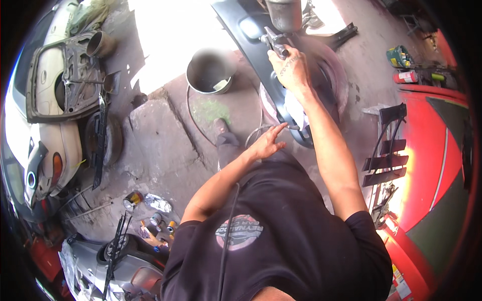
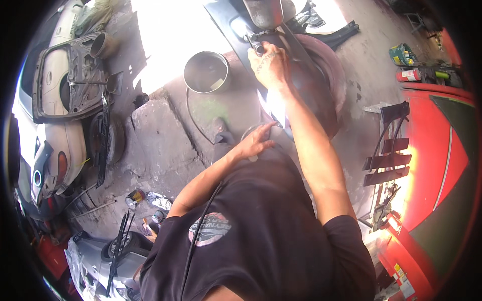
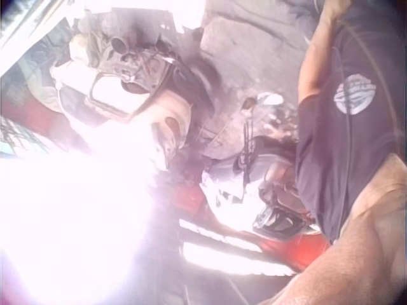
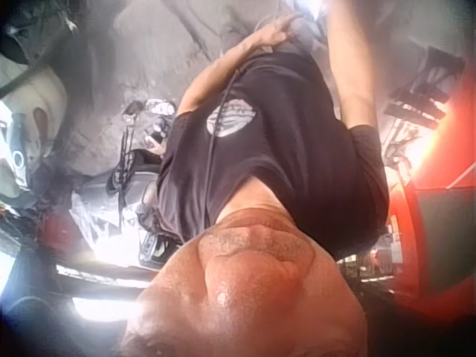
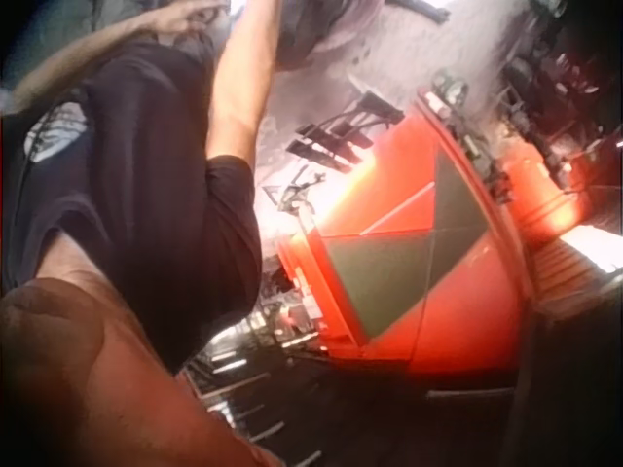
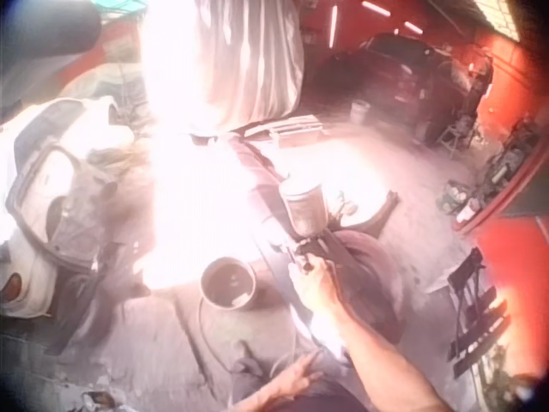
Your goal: The person uses a spray gun to apply paint to a car bumper. They move the spray gun back and forth across the surface, occasionally dipping it into a paint can to reload. The person also wipes the spray gun with a cloth during the process.
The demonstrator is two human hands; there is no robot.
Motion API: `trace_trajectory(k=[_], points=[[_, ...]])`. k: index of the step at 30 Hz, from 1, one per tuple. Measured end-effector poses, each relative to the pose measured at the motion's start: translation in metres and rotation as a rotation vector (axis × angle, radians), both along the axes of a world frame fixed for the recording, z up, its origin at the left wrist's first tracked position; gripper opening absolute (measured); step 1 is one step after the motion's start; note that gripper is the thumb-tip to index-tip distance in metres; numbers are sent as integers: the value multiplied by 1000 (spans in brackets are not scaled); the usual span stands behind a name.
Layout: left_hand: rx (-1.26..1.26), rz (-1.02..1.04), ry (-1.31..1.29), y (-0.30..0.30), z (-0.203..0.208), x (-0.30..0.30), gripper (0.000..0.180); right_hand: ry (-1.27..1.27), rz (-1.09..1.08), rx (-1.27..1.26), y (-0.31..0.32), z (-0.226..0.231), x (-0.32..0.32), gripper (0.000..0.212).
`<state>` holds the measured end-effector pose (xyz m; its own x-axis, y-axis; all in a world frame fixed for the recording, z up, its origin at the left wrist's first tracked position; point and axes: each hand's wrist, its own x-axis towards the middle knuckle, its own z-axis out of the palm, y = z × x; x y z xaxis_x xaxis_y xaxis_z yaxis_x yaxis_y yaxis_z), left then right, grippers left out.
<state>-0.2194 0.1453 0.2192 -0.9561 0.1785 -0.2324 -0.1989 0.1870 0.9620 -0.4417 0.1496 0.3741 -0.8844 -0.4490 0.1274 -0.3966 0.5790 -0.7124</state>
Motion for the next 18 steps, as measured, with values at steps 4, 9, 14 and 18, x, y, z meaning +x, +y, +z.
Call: trace_trajectory(k=[4,9,14,18], points=[[-18,-97,-91,-53,-12,11,73,-237,-67,85,-23,13,25,37],[-39,-128,-175,-129,-52,48,67,-145,-164,137,-36,23,32,35],[-209,-141,-283,-204,-109,100,61,-84,-263,174,-52,35,27,31],[-338,-104,-328,-252,-145,137,57,-147,-245,228,-69,40,35,32]])
